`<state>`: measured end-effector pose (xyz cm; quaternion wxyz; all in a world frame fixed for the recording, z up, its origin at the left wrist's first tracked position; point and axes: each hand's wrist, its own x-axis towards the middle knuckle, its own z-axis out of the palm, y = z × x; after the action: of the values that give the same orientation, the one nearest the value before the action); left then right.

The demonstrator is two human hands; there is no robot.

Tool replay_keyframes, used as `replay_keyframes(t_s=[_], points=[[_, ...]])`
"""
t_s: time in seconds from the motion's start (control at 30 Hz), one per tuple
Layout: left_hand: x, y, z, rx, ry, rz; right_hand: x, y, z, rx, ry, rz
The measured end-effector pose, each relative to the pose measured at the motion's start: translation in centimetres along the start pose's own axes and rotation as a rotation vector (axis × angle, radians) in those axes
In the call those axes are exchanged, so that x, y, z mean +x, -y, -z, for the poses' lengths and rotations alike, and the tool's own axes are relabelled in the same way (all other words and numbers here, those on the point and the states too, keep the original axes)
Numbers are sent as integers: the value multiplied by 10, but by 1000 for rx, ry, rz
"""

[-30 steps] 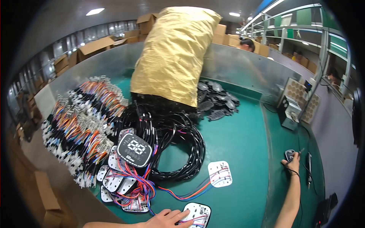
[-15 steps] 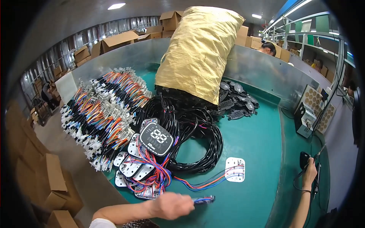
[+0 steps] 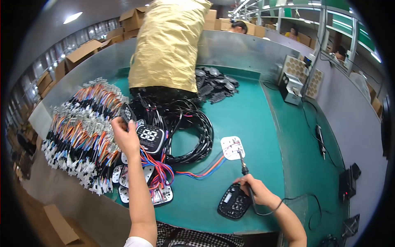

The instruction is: The person solders wires and electronic modules onto small circuit boards with a soldering iron and solder.

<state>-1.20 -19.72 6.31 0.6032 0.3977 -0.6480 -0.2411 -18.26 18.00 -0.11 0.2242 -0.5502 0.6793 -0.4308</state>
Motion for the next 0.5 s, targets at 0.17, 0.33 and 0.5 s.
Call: replay_keyframes(t_s=[0.17, 0.33, 0.5], points=[[-10, -28, -17, 485, 284, -110, -9, 15, -16, -284, -213, 103], [-82, -88, -46, 8, 373, -572, -28, 33, -36, -208, -582, -117], [-181, -82, -113, 318, 1079, -615, -58, 54, -92, -110, -727, -160]])
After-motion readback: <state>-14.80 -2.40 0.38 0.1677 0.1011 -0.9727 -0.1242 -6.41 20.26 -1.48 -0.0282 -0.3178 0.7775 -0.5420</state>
